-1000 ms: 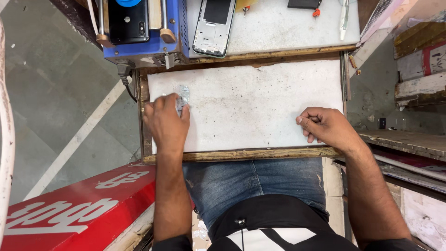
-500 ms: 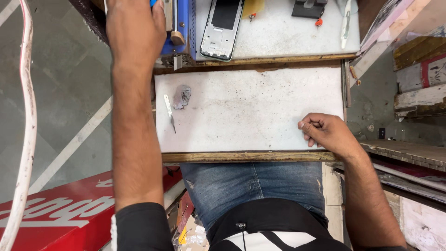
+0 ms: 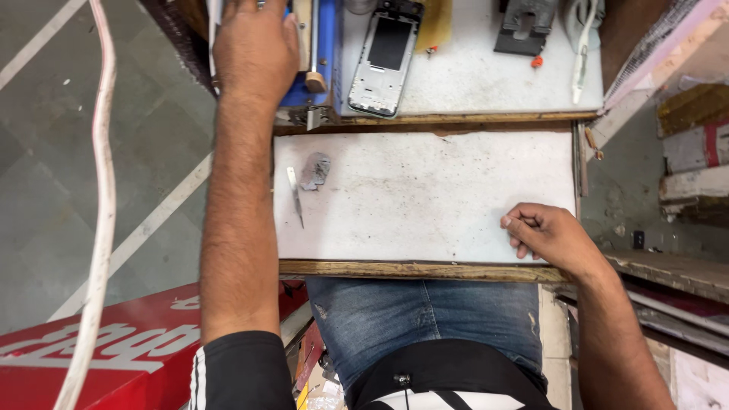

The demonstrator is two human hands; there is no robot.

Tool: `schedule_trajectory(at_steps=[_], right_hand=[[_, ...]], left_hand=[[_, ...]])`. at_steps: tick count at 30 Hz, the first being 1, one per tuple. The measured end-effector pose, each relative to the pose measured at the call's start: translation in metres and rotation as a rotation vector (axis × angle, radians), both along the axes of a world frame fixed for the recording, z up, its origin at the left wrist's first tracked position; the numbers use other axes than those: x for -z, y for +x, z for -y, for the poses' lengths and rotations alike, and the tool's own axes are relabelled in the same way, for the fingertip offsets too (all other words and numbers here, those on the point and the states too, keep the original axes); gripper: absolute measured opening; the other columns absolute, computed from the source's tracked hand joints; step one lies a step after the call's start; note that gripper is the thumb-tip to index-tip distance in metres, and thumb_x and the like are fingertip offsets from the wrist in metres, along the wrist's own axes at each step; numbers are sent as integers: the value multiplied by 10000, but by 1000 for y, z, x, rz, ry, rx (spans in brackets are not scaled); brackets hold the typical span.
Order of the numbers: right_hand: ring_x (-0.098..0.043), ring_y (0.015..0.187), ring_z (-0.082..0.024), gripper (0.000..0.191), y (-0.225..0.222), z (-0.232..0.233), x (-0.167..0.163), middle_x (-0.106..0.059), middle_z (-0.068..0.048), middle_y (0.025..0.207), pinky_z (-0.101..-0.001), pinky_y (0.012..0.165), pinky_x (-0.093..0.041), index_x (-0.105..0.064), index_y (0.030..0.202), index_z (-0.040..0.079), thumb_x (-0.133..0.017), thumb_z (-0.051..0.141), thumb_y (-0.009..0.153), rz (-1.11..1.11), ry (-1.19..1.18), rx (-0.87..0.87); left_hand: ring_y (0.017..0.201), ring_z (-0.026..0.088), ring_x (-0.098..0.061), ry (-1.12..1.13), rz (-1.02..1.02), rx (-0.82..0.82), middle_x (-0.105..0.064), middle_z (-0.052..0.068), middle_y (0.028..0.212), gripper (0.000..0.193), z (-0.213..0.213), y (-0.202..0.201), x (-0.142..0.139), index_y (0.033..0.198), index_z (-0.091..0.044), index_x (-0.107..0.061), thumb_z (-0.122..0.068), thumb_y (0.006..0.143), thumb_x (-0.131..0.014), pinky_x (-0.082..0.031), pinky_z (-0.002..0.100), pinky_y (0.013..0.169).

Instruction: The person repairs a smartphone at a workbench. They handle a disassembled phone body, apply adhesive from a small tin onto a phone back panel, press and align the panel, use blue tape and tweezers, and repeatedly press the assembled phone screen with their hands.

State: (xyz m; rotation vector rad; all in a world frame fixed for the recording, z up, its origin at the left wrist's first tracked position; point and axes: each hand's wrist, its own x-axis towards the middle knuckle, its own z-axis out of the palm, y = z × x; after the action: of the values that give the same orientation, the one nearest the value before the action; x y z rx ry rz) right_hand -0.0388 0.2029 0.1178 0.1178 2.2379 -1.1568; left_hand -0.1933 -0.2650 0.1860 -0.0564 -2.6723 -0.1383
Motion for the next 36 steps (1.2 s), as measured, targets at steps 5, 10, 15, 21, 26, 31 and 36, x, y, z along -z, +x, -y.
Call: schedule_trajectory(at_steps=[5, 10, 15, 21, 26, 31, 36], right_hand=[[-646, 605, -144, 276, -3, 0, 1, -713, -71, 723, -304, 550, -528, -782, 1001, 48, -661, 294, 968, 7, 35, 1], [-636, 592, -138, 305, -1, -1, 2, -699, -74, 703, -294, 545, -531, -773, 947, 32, -662, 316, 973, 17, -5, 6], [-643, 587, -136, 325, -2, -1, 2, -697, -79, 682, -299, 535, -536, -769, 920, 37, -656, 336, 977, 19, 38, 2], [-658, 585, -136, 324, -4, -2, 5, -702, -75, 677, -293, 524, -554, -767, 938, 54, -648, 353, 973, 0, 19, -18], [-667, 600, -131, 351, -2, -3, 3, -708, -67, 683, -289, 513, -532, -772, 937, 61, -647, 388, 968, 20, 85, -9], [-664, 601, -126, 350, 2, -2, -3, -704, -60, 680, -284, 504, -520, -767, 930, 71, -641, 394, 969, 17, 66, -10], [-662, 596, -119, 354, 2, -3, -6, -702, -52, 674, -272, 499, -511, -765, 911, 72, -639, 397, 974, 21, 53, -18]], left_hand=[[1188, 425, -619, -71, -23, 11, -633, 273, 1273, 370, -2, -2, -3, 1364, -77, -641, -267, 1049, -681, -578, 508, 887], [1207, 400, -625, -53, -32, 33, -665, 224, 1288, 328, 0, -2, -3, 1324, -104, -696, -267, 1040, -705, -569, 509, 918], [1182, 373, -639, -68, -27, 15, -672, 216, 1282, 325, 2, -4, -3, 1327, -114, -705, -273, 1044, -709, -574, 500, 891], [1164, 351, -648, -103, 18, -24, -672, 206, 1276, 310, 3, -7, -3, 1328, -133, -704, -292, 1064, -672, -590, 500, 848], [1172, 340, -651, -86, 55, -38, -668, 194, 1285, 314, 2, -5, -7, 1332, -148, -701, -294, 1055, -671, -594, 502, 859], [1182, 349, -643, -77, 64, -49, -660, 196, 1287, 319, -1, 0, -13, 1332, -154, -697, -305, 1052, -668, -587, 510, 862], [1191, 356, -633, -73, 58, -48, -653, 194, 1296, 328, -2, 1, -15, 1335, -162, -694, -319, 1049, -661, -583, 517, 868]])
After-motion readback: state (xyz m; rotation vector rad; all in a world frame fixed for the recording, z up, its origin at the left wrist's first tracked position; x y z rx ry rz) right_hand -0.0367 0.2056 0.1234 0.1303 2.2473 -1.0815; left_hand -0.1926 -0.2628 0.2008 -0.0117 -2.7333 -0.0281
